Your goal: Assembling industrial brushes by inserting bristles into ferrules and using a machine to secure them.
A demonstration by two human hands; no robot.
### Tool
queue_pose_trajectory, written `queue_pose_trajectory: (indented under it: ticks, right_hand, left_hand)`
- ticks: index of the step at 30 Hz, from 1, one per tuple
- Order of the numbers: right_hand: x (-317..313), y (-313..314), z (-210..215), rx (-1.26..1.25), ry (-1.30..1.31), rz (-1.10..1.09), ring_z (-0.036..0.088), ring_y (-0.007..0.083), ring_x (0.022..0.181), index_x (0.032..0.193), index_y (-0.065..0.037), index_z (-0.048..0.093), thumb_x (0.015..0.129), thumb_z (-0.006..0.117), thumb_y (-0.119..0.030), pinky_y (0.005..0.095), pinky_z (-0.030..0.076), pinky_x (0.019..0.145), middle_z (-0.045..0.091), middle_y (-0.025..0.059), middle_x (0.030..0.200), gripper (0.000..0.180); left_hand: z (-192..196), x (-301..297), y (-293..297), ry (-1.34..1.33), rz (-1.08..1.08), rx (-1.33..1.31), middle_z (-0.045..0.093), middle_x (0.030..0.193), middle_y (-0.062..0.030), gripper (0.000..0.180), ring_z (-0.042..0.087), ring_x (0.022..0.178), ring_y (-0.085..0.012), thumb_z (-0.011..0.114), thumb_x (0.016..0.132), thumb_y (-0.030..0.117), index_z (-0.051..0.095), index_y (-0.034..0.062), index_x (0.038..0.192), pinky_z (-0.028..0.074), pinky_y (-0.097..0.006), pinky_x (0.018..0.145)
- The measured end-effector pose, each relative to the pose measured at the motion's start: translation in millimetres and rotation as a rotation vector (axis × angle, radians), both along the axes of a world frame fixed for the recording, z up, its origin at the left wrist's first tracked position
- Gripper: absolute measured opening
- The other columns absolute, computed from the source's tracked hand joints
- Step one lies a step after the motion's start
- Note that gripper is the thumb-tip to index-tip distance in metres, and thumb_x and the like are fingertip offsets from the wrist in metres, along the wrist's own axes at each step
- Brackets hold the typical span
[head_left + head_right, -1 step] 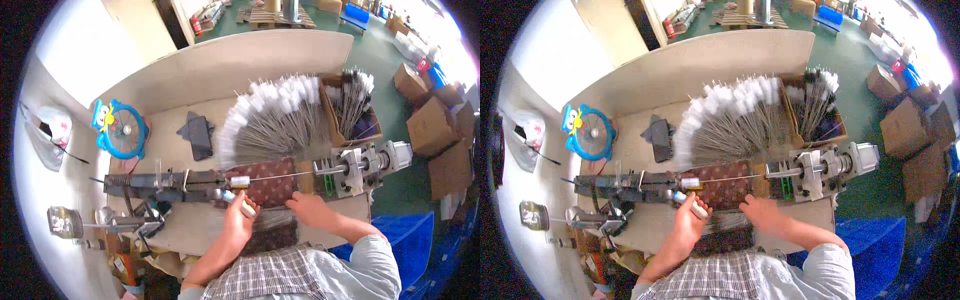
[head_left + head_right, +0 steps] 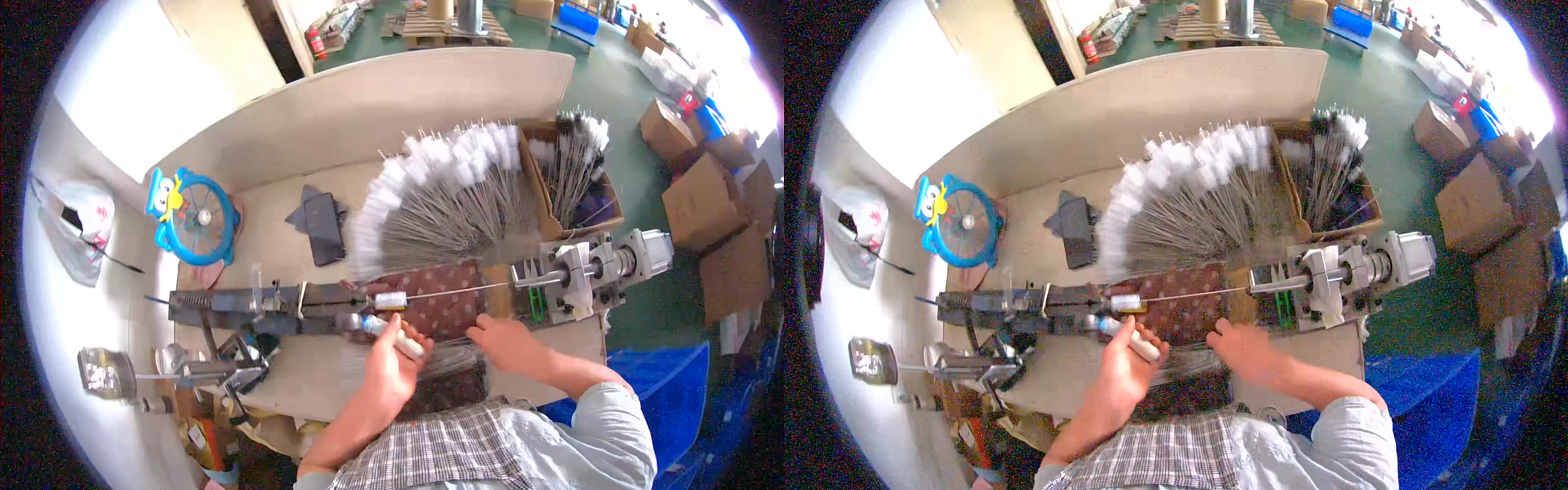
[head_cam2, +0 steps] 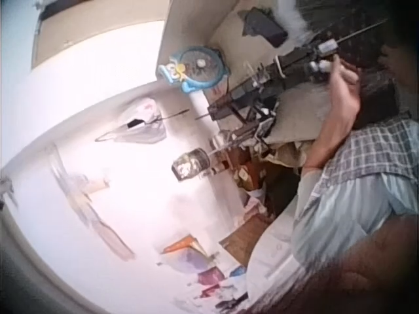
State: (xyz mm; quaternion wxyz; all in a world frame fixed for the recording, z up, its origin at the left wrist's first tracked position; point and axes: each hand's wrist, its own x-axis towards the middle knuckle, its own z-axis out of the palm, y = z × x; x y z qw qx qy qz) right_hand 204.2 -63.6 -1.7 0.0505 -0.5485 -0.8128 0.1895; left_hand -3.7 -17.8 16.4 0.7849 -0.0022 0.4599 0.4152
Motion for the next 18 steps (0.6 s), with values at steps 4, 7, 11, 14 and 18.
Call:
queue_pose_trajectory:
  ticks: [4, 7, 11, 14, 18]
  right_hand:
    - [0.5, -2.5, 7.4, -0.018, 0.076, -0.013, 0.058, 0.0323, 0.074, 0.093, -0.004, 0.05, 0.069, 0.059, -0.006, 0.0416, 0.049, 0.06, 0.05, 0.0126, 0.088, 0.026]
    - [-6.9, 2.3, 9.9, -0.087, -0.038, -0.094, 0.059, 0.0307, 0.073, 0.09, -0.005, 0.05, 0.069, 0.059, -0.005, 0.0392, 0.05, 0.059, 0.05, 0.0121, 0.088, 0.023]
    - [1.4, -1.6, 39.2, -0.096, -0.222, -0.109, 0.058, 0.0308, 0.075, 0.09, -0.005, 0.052, 0.069, 0.059, -0.005, 0.0386, 0.05, 0.062, 0.051, 0.012, 0.086, 0.023]
    - [34.4, -6.9, 78.3, 0.01, -0.347, -0.23, 0.057, 0.0314, 0.075, 0.084, -0.005, 0.056, 0.069, 0.055, -0.003, 0.0395, 0.048, 0.063, 0.051, 0.0119, 0.08, 0.015]
    - [60.3, 1.3, 147.3, 0.366, -0.228, -0.354, 0.058, 0.0294, 0.075, 0.09, -0.003, 0.06, 0.068, 0.056, -0.002, 0.0355, 0.048, 0.065, 0.055, 0.0112, 0.08, 0.022]
  left_hand:
    - [86.6, -43.1, 8.0, -0.822, 0.177, -0.008, 0.038, 0.057, 0.0039, 0.037, 0.04, 0.049, -0.0055, 0.046, 0.092, 0.042, 0.055, 0.0062, 0.089, 0.036, -0.022, 0.05]
    - [77.8, -68.2, 0.5, -0.692, 0.053, -0.012, 0.044, 0.059, 0.0015, 0.044, 0.04, 0.047, -0.0081, 0.042, 0.092, 0.045, 0.055, 0.0034, 0.088, 0.036, -0.026, 0.049]
    - [43.1, -79.7, -29.1, -0.256, -0.099, 0.219, 0.056, 0.069, -0.0073, 0.046, 0.047, 0.052, -0.0154, 0.041, 0.092, 0.043, 0.055, -0.0004, 0.086, 0.044, -0.032, 0.057]
    - [44.4, -82.7, -26.1, -0.176, -0.42, 0.314, 0.061, 0.077, -0.0129, 0.035, 0.055, 0.062, -0.0179, 0.041, 0.094, 0.028, 0.058, -0.0019, 0.087, 0.048, -0.033, 0.065]
    - [54.2, -65.7, -18.4, -0.012, -0.753, 0.452, 0.063, 0.086, -0.0113, 0.023, 0.056, 0.069, -0.0125, 0.045, 0.091, 0.013, 0.06, -0.0034, 0.095, 0.046, -0.026, 0.064]
